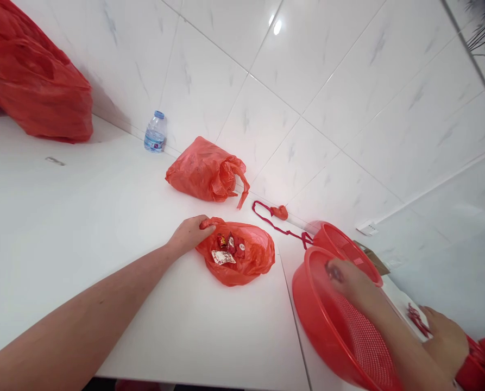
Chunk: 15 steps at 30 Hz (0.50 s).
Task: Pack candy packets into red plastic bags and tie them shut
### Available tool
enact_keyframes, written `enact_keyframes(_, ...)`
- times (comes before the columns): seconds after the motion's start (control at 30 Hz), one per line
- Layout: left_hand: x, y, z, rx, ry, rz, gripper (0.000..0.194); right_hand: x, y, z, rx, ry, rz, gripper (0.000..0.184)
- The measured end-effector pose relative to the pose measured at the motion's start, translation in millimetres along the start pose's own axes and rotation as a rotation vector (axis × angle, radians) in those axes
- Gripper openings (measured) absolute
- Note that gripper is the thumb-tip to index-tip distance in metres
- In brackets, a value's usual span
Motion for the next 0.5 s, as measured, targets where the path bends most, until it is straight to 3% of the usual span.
enact_keyframes(0.13, 0.1, 0.4, -1.3, -0.011, 0.002, 0.011, 0.030, -14.3, -25.7, 65.9, -0.131, -0.068, 0.039, 0.016)
enact_keyframes(0.3, 0.8, 0.5, -1.3, -0.009, -0.002, 0.019, 0.030, 16.3, -31.4, 170.9, -0.363, -0.130, 0.140, 0.030)
enact_keyframes(0.4, 0.2, 0.8, -1.8, 0.001, -0.001, 0.014, 0.030, 34.7, -32.4, 195.4, -0.413, -0.128, 0.142, 0.037)
enact_keyframes(0.5, -0.5, 1.2, -3.2, 0.012, 0.003, 0.006, 0.030, 30.9, -32.9, 184.7, -0.362, -0.165, 0.108, 0.040)
Point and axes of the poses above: each hand's wrist, its own y-axis away from the middle knuckle, its own x-axis out of the palm, z = x × y, the point moved 10 cm from there along -y, towards the middle knuckle, and after that the axes turned 9 degrees about -z, right-handed, at the moved point
